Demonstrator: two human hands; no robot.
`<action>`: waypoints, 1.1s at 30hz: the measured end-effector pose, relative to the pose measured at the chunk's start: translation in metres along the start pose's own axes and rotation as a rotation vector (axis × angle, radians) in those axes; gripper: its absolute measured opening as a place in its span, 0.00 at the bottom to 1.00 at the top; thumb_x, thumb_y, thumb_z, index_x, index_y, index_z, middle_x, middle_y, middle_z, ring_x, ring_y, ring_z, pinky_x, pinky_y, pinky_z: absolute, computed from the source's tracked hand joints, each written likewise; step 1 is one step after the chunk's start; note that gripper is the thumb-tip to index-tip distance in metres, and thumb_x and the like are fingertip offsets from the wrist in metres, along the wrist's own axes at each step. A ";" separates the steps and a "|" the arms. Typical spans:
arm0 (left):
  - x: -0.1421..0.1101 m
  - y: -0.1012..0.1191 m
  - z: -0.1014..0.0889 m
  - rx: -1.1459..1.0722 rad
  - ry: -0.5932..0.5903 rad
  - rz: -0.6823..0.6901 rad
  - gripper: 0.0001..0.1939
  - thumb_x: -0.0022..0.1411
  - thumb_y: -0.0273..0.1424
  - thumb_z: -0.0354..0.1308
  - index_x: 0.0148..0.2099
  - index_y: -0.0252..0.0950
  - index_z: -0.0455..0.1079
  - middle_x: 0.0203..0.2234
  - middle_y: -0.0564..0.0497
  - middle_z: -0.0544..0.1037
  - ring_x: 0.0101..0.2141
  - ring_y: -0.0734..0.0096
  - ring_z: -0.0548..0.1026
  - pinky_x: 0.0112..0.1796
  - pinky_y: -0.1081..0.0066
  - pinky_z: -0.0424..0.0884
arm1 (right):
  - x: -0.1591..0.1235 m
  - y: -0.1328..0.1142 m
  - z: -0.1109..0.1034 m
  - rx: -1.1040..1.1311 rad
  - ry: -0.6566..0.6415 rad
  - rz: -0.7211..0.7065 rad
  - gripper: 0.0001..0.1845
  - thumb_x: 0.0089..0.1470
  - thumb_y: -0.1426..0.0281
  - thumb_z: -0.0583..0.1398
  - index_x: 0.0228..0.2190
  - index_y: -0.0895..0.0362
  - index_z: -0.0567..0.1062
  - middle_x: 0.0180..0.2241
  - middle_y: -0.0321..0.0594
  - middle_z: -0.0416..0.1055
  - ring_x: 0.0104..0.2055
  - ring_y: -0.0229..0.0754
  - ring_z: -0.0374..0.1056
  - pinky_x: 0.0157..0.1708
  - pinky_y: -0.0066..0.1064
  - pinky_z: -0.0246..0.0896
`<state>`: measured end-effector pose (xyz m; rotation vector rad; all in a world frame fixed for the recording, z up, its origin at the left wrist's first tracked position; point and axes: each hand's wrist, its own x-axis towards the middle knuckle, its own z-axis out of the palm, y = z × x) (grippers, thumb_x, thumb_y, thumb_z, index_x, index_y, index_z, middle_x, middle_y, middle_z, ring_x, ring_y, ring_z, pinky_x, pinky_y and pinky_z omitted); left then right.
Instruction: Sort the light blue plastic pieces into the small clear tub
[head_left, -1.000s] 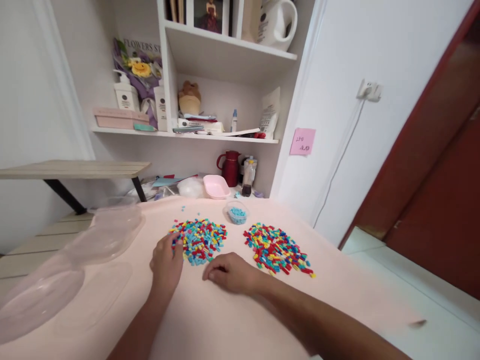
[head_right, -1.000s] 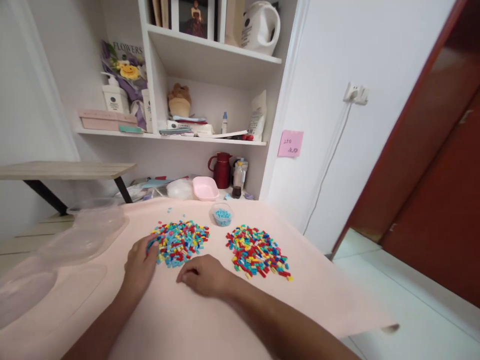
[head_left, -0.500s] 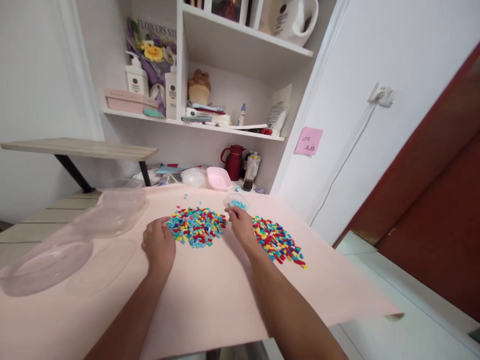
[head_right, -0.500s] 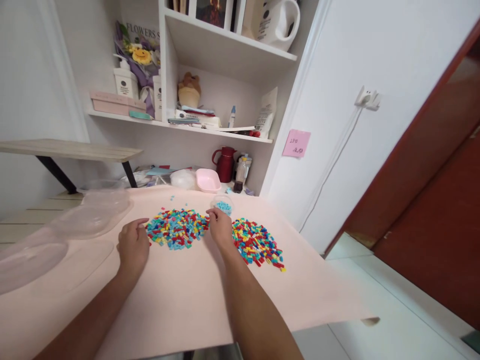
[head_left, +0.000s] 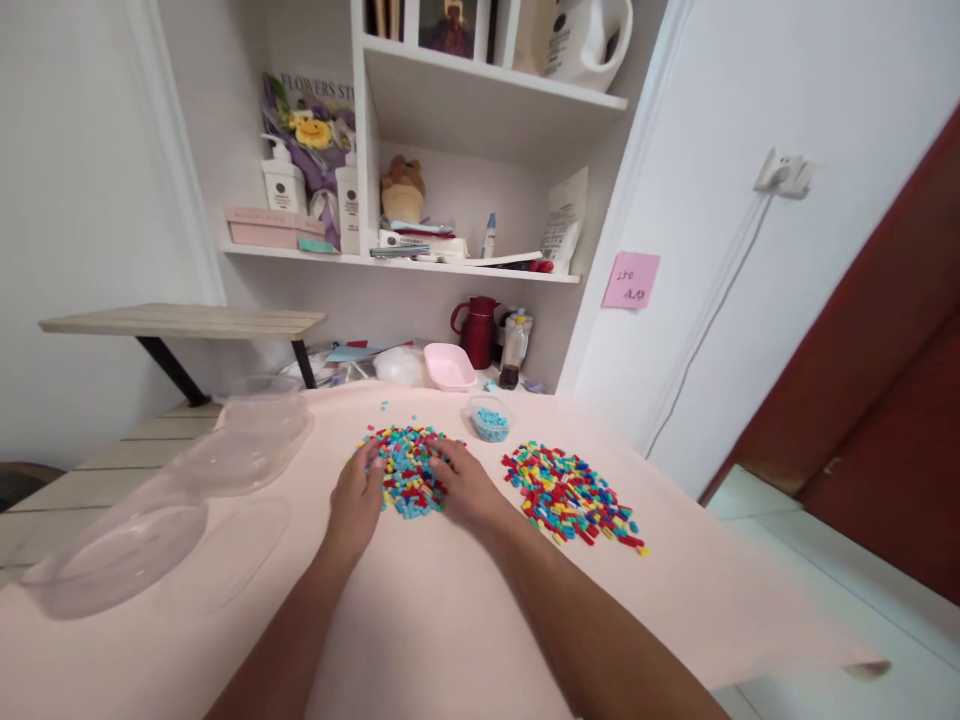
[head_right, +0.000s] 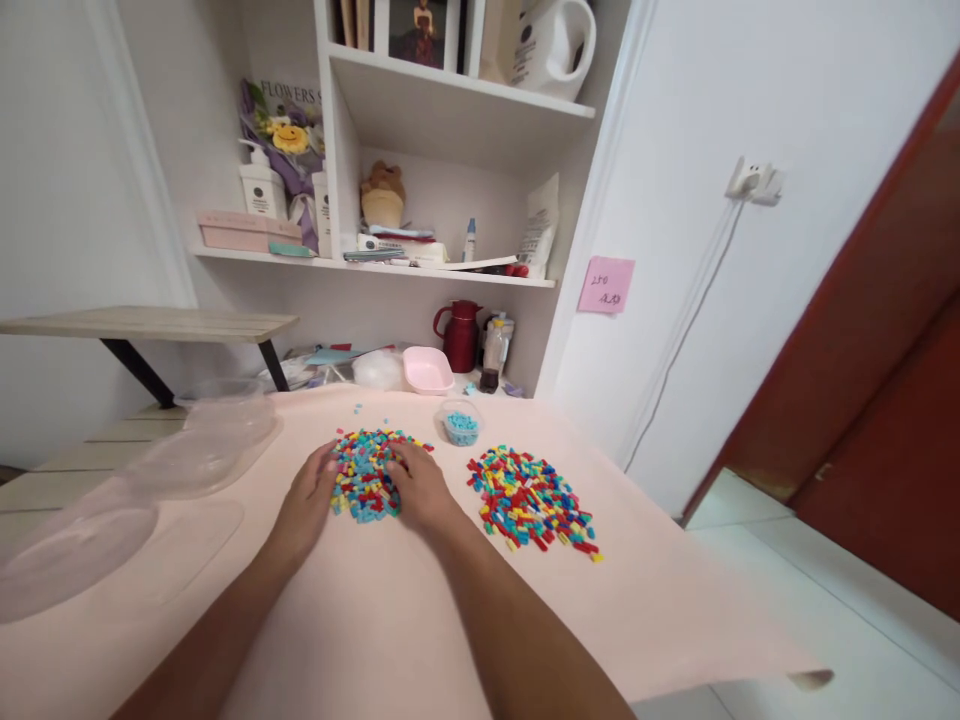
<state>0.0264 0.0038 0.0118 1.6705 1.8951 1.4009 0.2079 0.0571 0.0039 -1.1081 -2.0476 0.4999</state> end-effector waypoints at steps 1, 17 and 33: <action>0.000 -0.001 -0.001 -0.015 0.023 0.042 0.22 0.65 0.38 0.41 0.57 0.42 0.63 0.53 0.46 0.72 0.53 0.63 0.68 0.54 0.60 0.60 | 0.004 0.002 -0.003 0.026 0.028 -0.027 0.21 0.60 0.63 0.50 0.53 0.54 0.68 0.54 0.44 0.66 0.56 0.45 0.59 0.57 0.39 0.51; -0.001 -0.006 0.011 0.273 0.182 -0.225 0.19 0.64 0.31 0.43 0.53 0.41 0.66 0.50 0.43 0.74 0.52 0.59 0.68 0.52 0.56 0.57 | 0.187 0.016 0.068 -0.162 -0.285 -0.037 0.17 0.55 0.72 0.53 0.46 0.56 0.74 0.52 0.45 0.69 0.57 0.47 0.60 0.56 0.41 0.54; 0.006 -0.006 0.005 0.270 0.167 -0.258 0.19 0.65 0.32 0.41 0.54 0.41 0.66 0.50 0.44 0.74 0.52 0.58 0.68 0.51 0.56 0.58 | 0.150 0.024 0.017 -0.229 -0.389 -0.067 0.16 0.59 0.66 0.51 0.37 0.55 0.78 0.42 0.41 0.75 0.47 0.46 0.67 0.49 0.37 0.58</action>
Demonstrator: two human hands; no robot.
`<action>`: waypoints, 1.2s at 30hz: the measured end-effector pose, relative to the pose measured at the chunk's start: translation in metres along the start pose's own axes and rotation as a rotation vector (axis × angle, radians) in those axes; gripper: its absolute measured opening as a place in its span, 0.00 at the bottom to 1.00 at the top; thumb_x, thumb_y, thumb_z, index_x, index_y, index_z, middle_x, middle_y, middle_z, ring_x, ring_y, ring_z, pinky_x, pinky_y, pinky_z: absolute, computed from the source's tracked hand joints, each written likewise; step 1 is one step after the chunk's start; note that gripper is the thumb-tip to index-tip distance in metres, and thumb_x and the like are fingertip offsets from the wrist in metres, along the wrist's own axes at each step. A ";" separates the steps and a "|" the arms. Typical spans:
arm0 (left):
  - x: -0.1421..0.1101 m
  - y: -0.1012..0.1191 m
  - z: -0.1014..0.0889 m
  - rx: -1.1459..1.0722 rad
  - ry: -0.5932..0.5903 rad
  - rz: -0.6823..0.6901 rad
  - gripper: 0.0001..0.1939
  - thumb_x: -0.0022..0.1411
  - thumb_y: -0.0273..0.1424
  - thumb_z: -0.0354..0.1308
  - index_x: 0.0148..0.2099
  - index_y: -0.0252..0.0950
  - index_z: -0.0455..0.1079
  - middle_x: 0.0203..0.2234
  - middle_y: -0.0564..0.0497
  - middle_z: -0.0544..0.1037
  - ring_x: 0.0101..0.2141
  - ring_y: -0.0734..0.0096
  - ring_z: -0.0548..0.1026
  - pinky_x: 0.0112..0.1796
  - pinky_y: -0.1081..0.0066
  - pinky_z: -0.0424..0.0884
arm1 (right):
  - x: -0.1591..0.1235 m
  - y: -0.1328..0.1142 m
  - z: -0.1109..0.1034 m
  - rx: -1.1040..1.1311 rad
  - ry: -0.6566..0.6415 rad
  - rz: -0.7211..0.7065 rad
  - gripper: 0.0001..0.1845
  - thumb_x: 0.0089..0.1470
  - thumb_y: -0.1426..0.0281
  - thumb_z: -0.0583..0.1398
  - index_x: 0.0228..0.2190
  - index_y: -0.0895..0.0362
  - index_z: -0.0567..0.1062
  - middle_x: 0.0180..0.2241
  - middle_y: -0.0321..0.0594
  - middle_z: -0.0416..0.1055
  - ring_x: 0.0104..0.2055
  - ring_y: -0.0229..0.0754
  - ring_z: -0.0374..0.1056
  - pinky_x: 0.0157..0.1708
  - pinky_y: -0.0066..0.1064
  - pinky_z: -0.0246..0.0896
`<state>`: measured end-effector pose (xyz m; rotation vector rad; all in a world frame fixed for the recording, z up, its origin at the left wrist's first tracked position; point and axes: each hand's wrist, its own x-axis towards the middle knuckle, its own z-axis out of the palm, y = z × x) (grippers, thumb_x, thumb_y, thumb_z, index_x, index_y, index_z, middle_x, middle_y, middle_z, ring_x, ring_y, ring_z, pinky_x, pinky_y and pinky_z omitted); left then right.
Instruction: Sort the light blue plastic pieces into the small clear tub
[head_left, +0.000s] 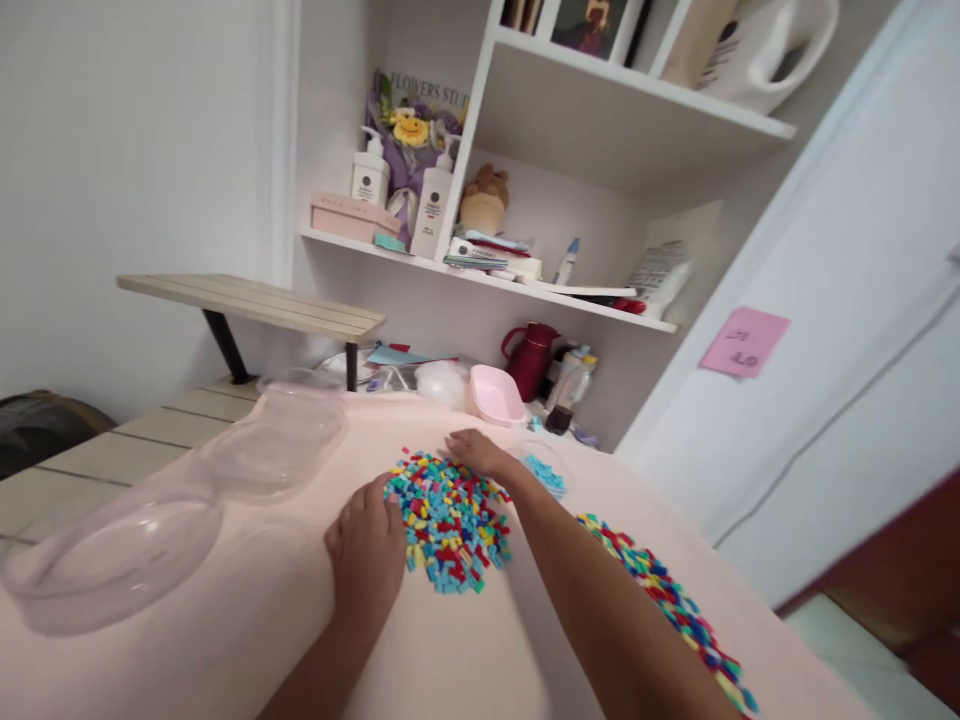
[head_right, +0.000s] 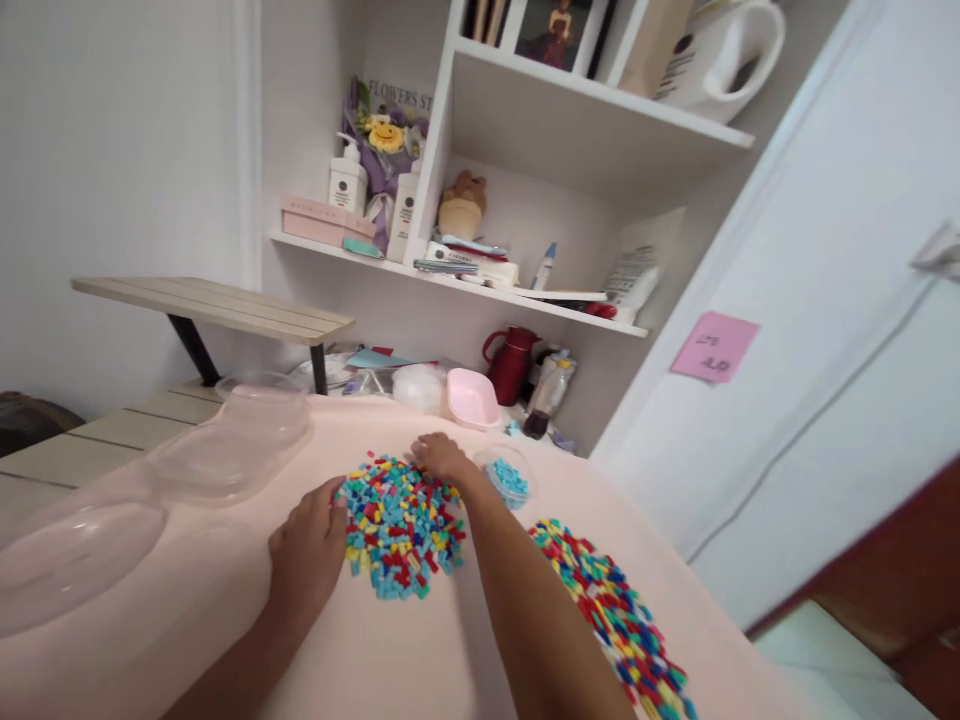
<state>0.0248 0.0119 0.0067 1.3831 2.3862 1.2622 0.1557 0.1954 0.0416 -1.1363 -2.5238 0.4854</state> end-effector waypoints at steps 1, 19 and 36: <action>0.001 0.000 -0.001 -0.004 -0.008 -0.013 0.19 0.65 0.32 0.40 0.54 0.40 0.66 0.50 0.44 0.73 0.52 0.58 0.68 0.51 0.56 0.58 | -0.009 -0.001 0.001 0.004 -0.017 -0.004 0.16 0.59 0.64 0.52 0.36 0.55 0.78 0.41 0.40 0.75 0.46 0.46 0.67 0.49 0.37 0.59; 0.005 0.004 -0.013 0.048 -0.120 0.065 0.22 0.66 0.35 0.37 0.52 0.42 0.69 0.50 0.45 0.73 0.52 0.58 0.68 0.51 0.56 0.59 | -0.149 -0.044 -0.013 -0.059 0.207 0.273 0.20 0.58 0.69 0.52 0.50 0.56 0.72 0.51 0.48 0.65 0.53 0.47 0.61 0.53 0.38 0.54; 0.003 -0.001 -0.012 -0.370 -0.252 0.299 0.21 0.62 0.44 0.44 0.39 0.37 0.74 0.38 0.50 0.78 0.40 0.65 0.74 0.42 0.69 0.67 | -0.159 -0.037 0.011 0.360 0.384 -0.137 0.17 0.57 0.75 0.51 0.42 0.55 0.76 0.43 0.41 0.73 0.46 0.39 0.67 0.49 0.32 0.58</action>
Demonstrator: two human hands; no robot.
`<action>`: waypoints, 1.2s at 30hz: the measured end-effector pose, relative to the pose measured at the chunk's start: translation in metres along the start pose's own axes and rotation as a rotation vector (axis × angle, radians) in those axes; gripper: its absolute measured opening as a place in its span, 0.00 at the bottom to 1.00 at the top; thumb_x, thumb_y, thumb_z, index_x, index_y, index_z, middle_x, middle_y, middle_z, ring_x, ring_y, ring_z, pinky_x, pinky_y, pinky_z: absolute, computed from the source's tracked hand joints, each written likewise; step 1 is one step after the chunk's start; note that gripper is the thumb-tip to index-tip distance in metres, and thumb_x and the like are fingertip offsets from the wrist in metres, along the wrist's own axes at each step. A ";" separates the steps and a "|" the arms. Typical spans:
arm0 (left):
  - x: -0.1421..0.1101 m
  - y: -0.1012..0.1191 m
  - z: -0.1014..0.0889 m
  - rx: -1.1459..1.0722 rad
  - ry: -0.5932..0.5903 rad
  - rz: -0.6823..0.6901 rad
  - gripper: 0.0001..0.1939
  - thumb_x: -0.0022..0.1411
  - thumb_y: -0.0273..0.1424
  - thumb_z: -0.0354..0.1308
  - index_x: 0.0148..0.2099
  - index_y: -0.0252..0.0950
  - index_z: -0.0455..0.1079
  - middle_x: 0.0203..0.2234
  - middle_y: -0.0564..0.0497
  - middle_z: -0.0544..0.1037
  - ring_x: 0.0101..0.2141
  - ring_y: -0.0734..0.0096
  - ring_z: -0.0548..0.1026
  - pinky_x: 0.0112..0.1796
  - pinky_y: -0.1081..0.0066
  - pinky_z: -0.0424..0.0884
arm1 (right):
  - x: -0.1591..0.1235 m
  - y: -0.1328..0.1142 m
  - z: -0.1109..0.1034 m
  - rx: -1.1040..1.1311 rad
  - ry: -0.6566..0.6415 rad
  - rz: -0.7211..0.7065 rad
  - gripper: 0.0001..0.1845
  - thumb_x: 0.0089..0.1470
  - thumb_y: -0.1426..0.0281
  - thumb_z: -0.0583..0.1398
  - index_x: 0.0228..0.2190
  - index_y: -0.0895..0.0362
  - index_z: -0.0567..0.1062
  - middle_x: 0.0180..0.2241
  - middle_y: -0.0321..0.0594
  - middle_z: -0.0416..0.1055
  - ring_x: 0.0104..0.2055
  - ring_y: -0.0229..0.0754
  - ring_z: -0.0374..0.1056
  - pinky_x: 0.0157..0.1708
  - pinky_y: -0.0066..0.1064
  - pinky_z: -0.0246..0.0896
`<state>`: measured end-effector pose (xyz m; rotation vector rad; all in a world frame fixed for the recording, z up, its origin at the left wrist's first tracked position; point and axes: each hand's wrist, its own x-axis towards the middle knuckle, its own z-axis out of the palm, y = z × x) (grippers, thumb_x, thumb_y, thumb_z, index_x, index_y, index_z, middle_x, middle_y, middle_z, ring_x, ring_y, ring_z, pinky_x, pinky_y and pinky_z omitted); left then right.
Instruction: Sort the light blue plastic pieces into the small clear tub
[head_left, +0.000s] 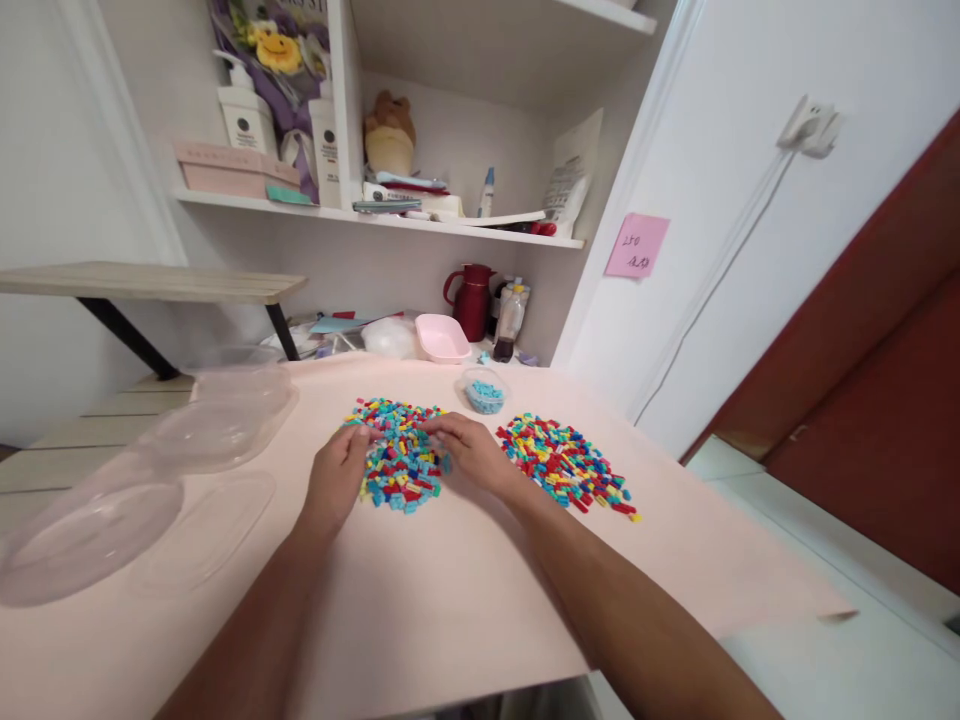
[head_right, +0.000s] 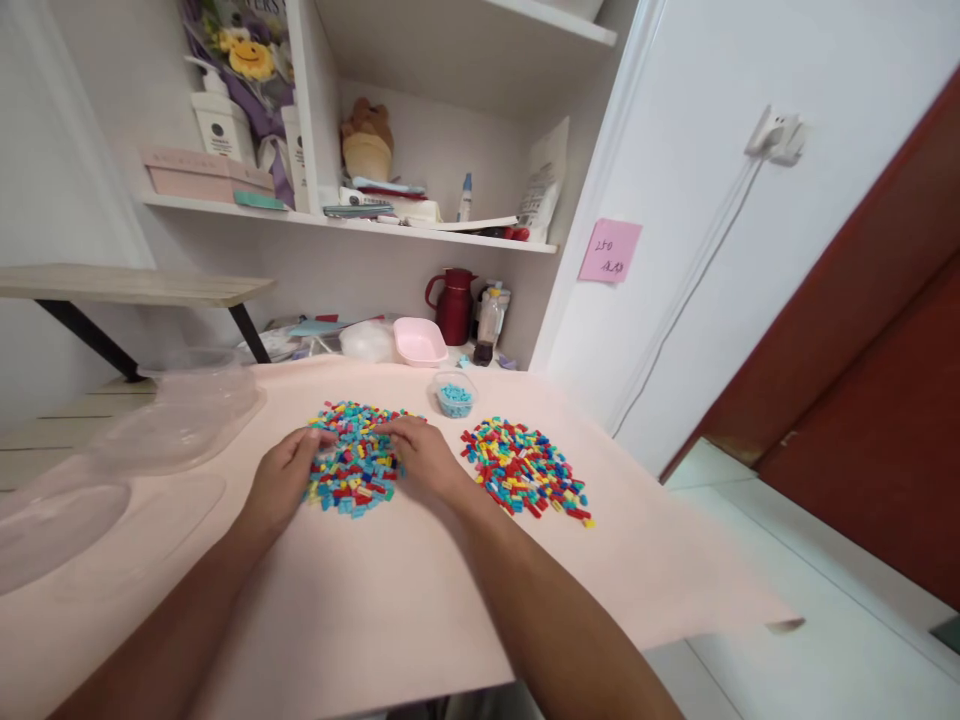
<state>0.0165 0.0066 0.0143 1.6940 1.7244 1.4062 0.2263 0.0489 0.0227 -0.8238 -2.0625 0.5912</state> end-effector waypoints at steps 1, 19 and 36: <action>0.001 -0.001 -0.001 0.003 0.043 0.017 0.20 0.62 0.43 0.44 0.39 0.37 0.73 0.39 0.49 0.78 0.40 0.65 0.74 0.43 0.69 0.68 | -0.001 0.001 -0.006 -0.007 0.045 0.032 0.17 0.57 0.74 0.51 0.42 0.55 0.76 0.42 0.41 0.73 0.45 0.39 0.67 0.48 0.32 0.59; 0.012 -0.012 -0.011 0.288 0.253 -0.146 0.19 0.62 0.32 0.39 0.38 0.37 0.72 0.38 0.45 0.76 0.44 0.59 0.72 0.45 0.61 0.66 | -0.004 0.009 -0.010 -0.612 -0.035 0.457 0.15 0.55 0.71 0.54 0.37 0.50 0.79 0.42 0.41 0.74 0.41 0.43 0.69 0.38 0.30 0.59; 0.005 -0.006 -0.011 0.262 0.282 -0.146 0.18 0.62 0.33 0.41 0.35 0.39 0.73 0.34 0.46 0.79 0.40 0.60 0.74 0.41 0.64 0.67 | -0.011 0.010 -0.013 -0.500 -0.167 0.392 0.17 0.51 0.69 0.59 0.43 0.47 0.77 0.40 0.37 0.73 0.40 0.39 0.67 0.39 0.26 0.57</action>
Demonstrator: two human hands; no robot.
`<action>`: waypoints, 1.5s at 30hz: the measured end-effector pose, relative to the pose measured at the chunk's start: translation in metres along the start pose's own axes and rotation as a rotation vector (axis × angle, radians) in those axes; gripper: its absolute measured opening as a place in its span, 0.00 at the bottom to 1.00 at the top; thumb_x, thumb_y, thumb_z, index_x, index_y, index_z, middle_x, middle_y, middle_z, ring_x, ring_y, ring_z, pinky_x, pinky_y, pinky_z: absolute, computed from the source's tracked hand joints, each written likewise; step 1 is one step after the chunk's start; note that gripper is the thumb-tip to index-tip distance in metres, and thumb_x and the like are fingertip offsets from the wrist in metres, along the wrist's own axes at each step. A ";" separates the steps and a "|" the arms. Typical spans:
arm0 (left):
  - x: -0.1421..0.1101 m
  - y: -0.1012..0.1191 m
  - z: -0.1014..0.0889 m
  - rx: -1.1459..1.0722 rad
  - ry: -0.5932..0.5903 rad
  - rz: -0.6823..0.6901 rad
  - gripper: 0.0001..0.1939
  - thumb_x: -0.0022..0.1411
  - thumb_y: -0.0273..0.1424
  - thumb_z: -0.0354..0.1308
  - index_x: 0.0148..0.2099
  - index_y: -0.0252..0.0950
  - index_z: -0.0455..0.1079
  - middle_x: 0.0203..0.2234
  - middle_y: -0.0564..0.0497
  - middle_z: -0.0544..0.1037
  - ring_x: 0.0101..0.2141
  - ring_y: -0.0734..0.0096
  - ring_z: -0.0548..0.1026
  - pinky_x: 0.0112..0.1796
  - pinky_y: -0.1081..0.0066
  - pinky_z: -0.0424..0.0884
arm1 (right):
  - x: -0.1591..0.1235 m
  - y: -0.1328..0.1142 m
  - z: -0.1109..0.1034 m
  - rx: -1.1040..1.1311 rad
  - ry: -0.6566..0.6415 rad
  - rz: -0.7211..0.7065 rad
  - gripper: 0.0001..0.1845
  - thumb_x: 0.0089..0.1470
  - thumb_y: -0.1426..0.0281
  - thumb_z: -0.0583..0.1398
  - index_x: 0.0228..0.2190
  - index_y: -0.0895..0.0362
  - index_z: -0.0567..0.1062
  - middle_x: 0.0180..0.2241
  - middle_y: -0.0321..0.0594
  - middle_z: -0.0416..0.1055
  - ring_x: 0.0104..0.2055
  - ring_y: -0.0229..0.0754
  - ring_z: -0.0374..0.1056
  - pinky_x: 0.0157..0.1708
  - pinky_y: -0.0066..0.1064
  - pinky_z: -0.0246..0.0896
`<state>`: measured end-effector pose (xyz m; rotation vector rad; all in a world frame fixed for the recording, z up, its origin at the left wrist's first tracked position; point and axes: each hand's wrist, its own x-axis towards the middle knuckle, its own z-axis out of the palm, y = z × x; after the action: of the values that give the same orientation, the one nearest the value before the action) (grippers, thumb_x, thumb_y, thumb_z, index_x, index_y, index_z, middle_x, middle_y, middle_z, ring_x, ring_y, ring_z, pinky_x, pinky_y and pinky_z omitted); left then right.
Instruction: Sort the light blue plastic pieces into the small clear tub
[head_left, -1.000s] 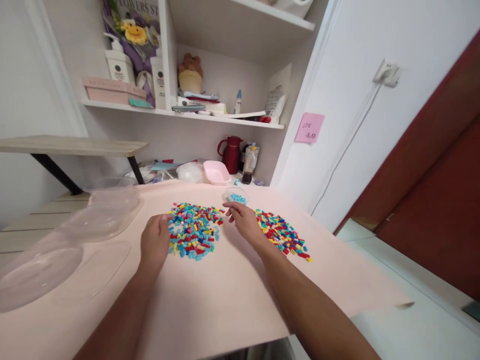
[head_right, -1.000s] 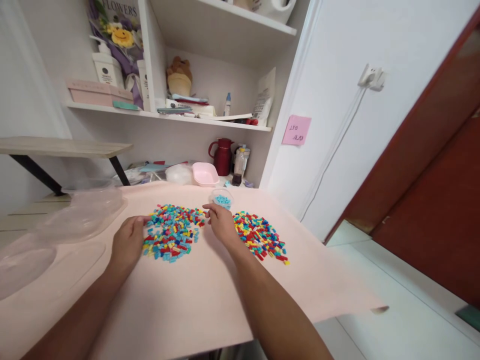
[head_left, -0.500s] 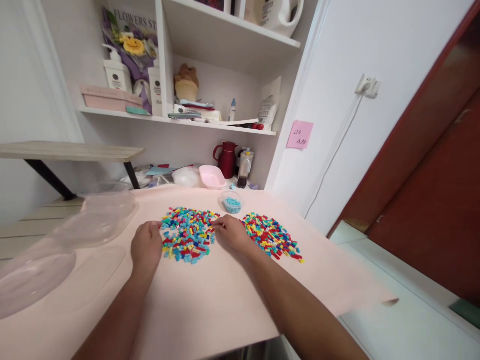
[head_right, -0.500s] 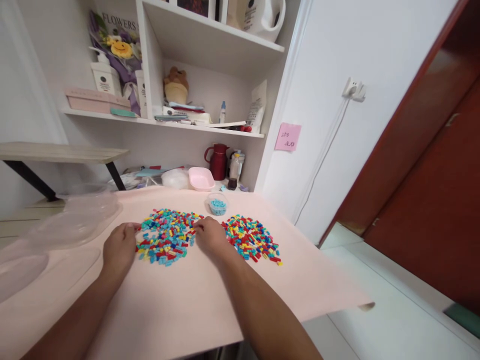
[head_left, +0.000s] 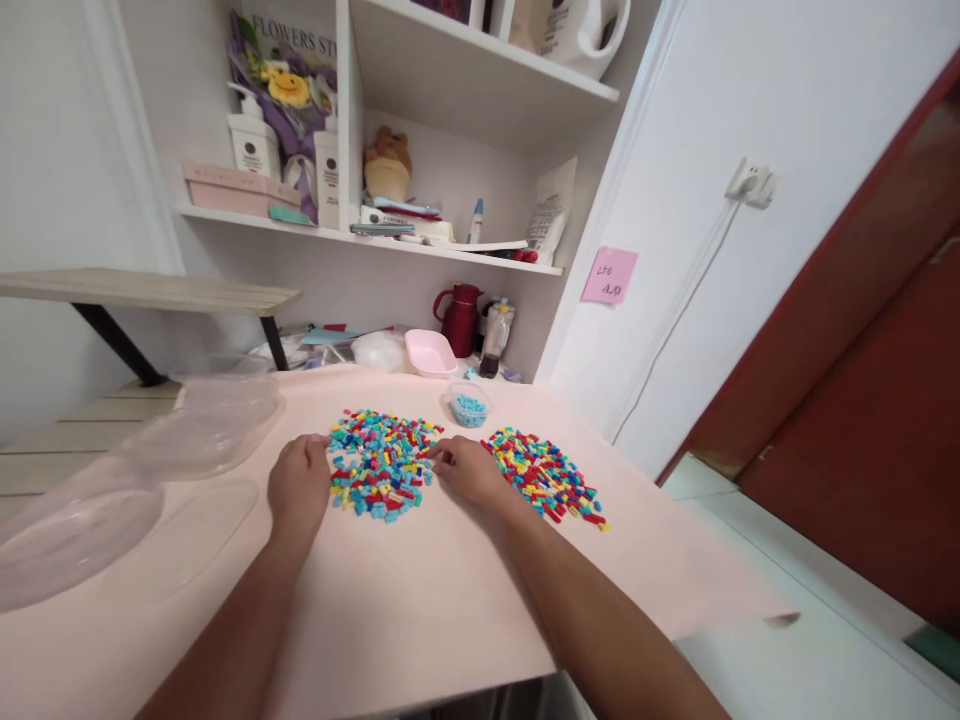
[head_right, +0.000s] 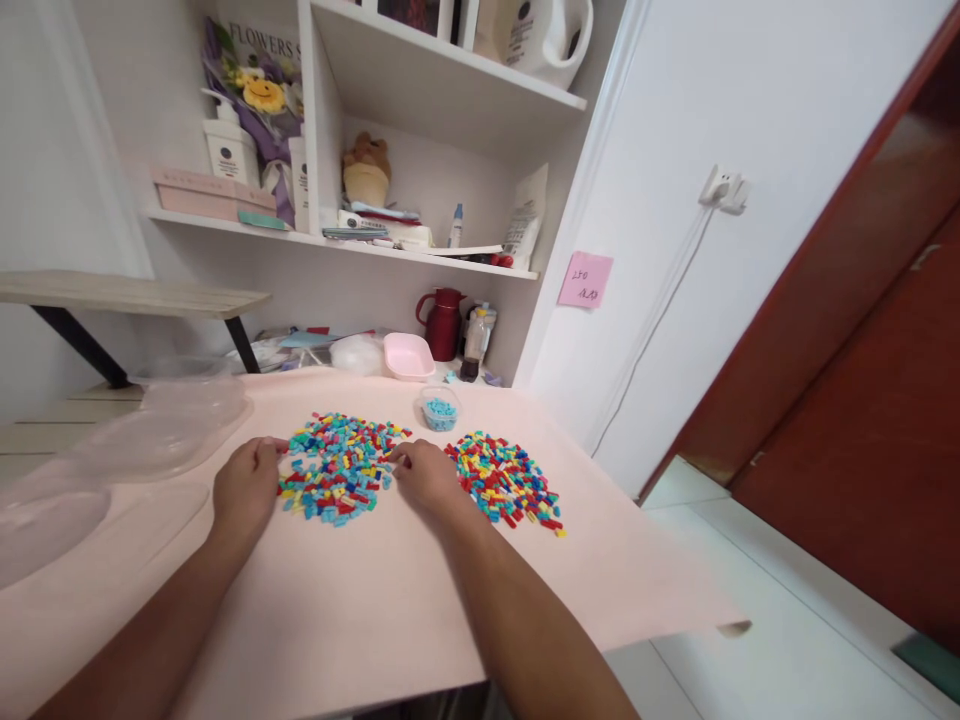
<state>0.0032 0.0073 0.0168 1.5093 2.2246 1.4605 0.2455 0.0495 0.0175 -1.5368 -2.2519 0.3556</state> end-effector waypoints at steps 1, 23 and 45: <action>0.000 -0.001 0.000 -0.003 0.000 -0.003 0.18 0.62 0.33 0.41 0.36 0.39 0.73 0.34 0.47 0.79 0.39 0.60 0.74 0.40 0.64 0.67 | 0.000 -0.001 -0.001 -0.002 -0.006 -0.005 0.17 0.51 0.68 0.59 0.44 0.47 0.77 0.40 0.37 0.73 0.40 0.39 0.67 0.39 0.26 0.57; 0.005 -0.009 0.004 -0.074 -0.072 -0.088 0.18 0.62 0.37 0.41 0.36 0.39 0.72 0.38 0.46 0.80 0.40 0.59 0.76 0.40 0.64 0.68 | 0.006 0.003 -0.044 0.061 0.231 0.051 0.11 0.52 0.67 0.57 0.38 0.50 0.76 0.34 0.34 0.76 0.34 0.39 0.69 0.32 0.27 0.57; 0.005 -0.004 0.004 0.029 -0.127 -0.122 0.19 0.61 0.38 0.41 0.33 0.41 0.73 0.33 0.47 0.80 0.34 0.59 0.76 0.31 0.67 0.66 | 0.076 0.025 -0.041 -0.439 0.172 0.256 0.20 0.56 0.54 0.54 0.38 0.52 0.78 0.44 0.47 0.70 0.45 0.47 0.66 0.38 0.33 0.59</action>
<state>0.0006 0.0131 0.0139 1.4040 2.2295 1.2666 0.2601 0.1287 0.0573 -1.9959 -2.0911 -0.2160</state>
